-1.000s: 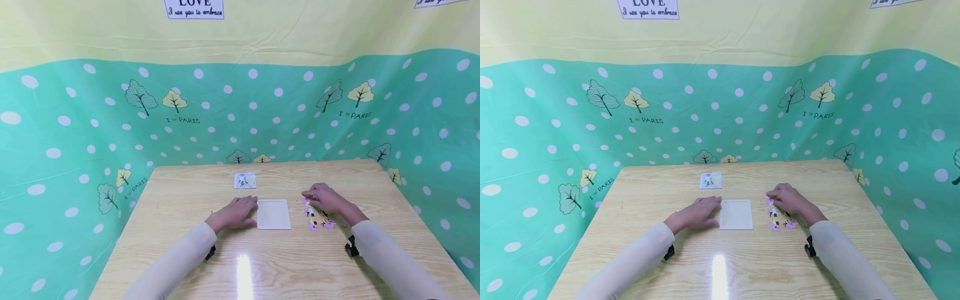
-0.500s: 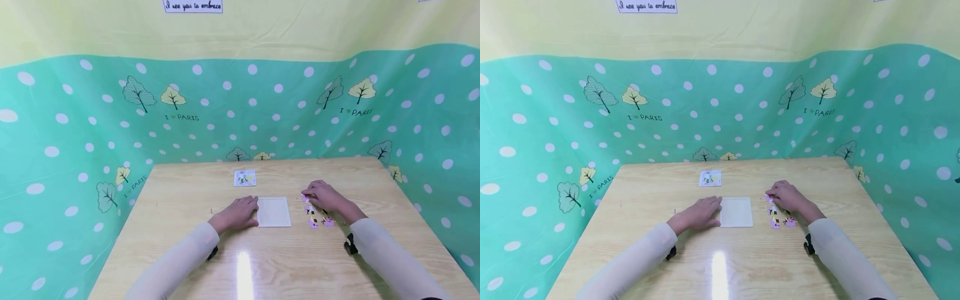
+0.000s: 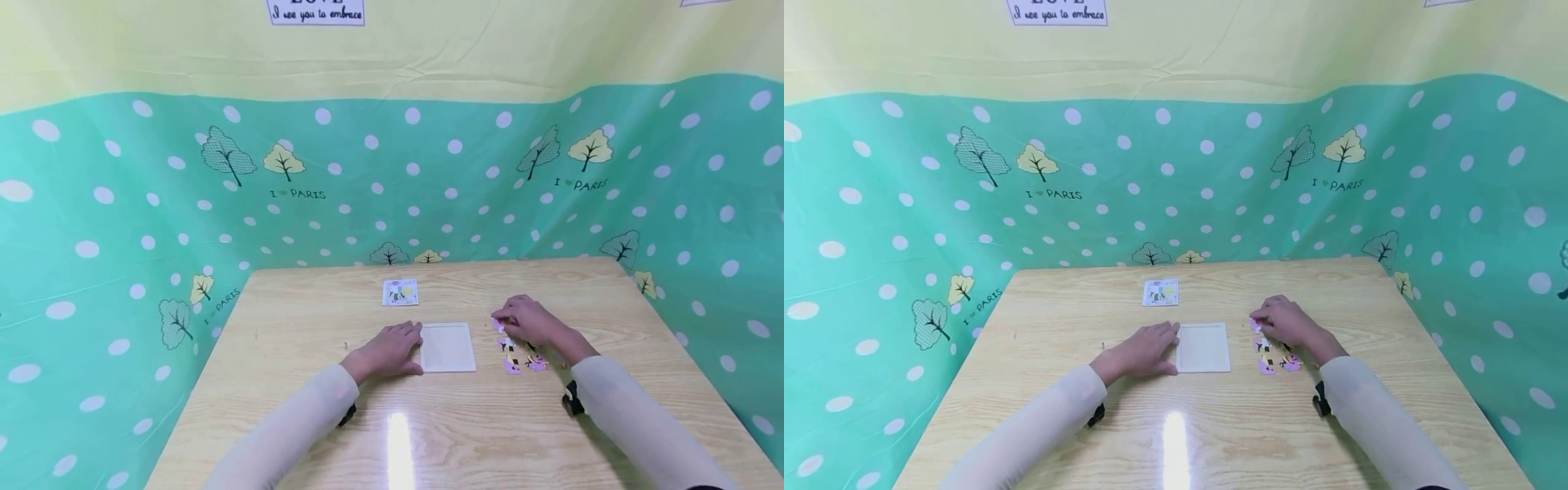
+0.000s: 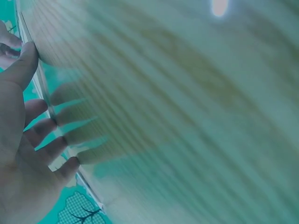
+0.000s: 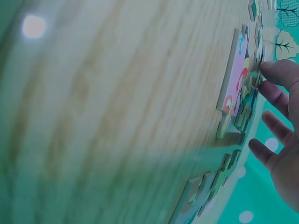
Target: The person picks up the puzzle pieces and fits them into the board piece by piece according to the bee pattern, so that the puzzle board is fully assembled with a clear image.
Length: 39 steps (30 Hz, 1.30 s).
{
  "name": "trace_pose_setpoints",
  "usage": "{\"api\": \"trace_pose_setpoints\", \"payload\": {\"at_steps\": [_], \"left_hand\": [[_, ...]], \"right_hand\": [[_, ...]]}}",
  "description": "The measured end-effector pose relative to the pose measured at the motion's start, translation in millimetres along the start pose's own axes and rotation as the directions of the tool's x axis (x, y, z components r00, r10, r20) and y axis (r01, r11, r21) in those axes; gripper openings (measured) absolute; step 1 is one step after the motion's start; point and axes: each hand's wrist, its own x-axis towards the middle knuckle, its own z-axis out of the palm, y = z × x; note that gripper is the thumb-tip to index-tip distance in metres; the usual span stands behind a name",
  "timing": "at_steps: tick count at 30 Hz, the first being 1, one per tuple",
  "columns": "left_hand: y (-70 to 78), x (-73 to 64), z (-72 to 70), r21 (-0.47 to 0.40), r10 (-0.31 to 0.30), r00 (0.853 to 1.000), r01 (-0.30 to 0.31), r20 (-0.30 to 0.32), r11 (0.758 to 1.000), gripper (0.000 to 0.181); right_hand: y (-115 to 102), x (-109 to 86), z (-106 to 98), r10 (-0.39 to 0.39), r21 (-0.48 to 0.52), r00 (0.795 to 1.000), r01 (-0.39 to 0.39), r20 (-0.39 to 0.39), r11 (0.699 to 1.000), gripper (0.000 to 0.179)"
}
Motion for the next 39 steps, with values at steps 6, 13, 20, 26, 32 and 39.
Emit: {"api": "trace_pose_setpoints", "payload": {"at_steps": [6, 13, 20, 26, 32, 39], "left_hand": [[1.1, 1.8, 2.6, 0.01, -0.008, 1.0, 0.007, 0.011, 1.0, 0.067], [-1.5, 2.0, 5.8, 0.02, -0.008, 1.0, 0.008, 0.002, 1.0, 0.068], [-4.0, 3.3, 6.9, 0.025, -0.009, 1.0, 0.009, -0.011, 1.0, 0.069], [-3.6, 5.7, 8.2, 0.023, -0.002, 1.0, 0.002, -0.008, 1.0, 0.069], [-4.1, 4.3, 8.0, 0.024, -0.012, 1.0, 0.011, 0.007, 1.0, 0.07], [-3.2, 4.7, 5.8, 0.015, -0.015, 1.0, 0.015, 0.012, 1.0, 0.072]], "right_hand": [[-5, -1.7, 1, 0.009, 0.043, 1.0, -0.009, 0.006, 0.999, 0.031], [-16, 6.5, 3, 0.0, 0.035, 1.0, 0.0, -0.001, 0.999, 0.031], [-32, 18.1, 8, -0.036, 0.049, 0.999, 0.035, 0.029, 0.998, 0.03], [-44, 22.4, 6, -0.029, 0.084, 0.999, 0.028, 0.018, 0.996, 0.033], [-56, 31.5, 9, -0.054, 0.067, 0.998, 0.053, 0.013, 0.996, 0.034], [-76, 41.8, 8, -0.046, 0.081, 0.998, 0.043, 0.033, 0.996, 0.035]]}}
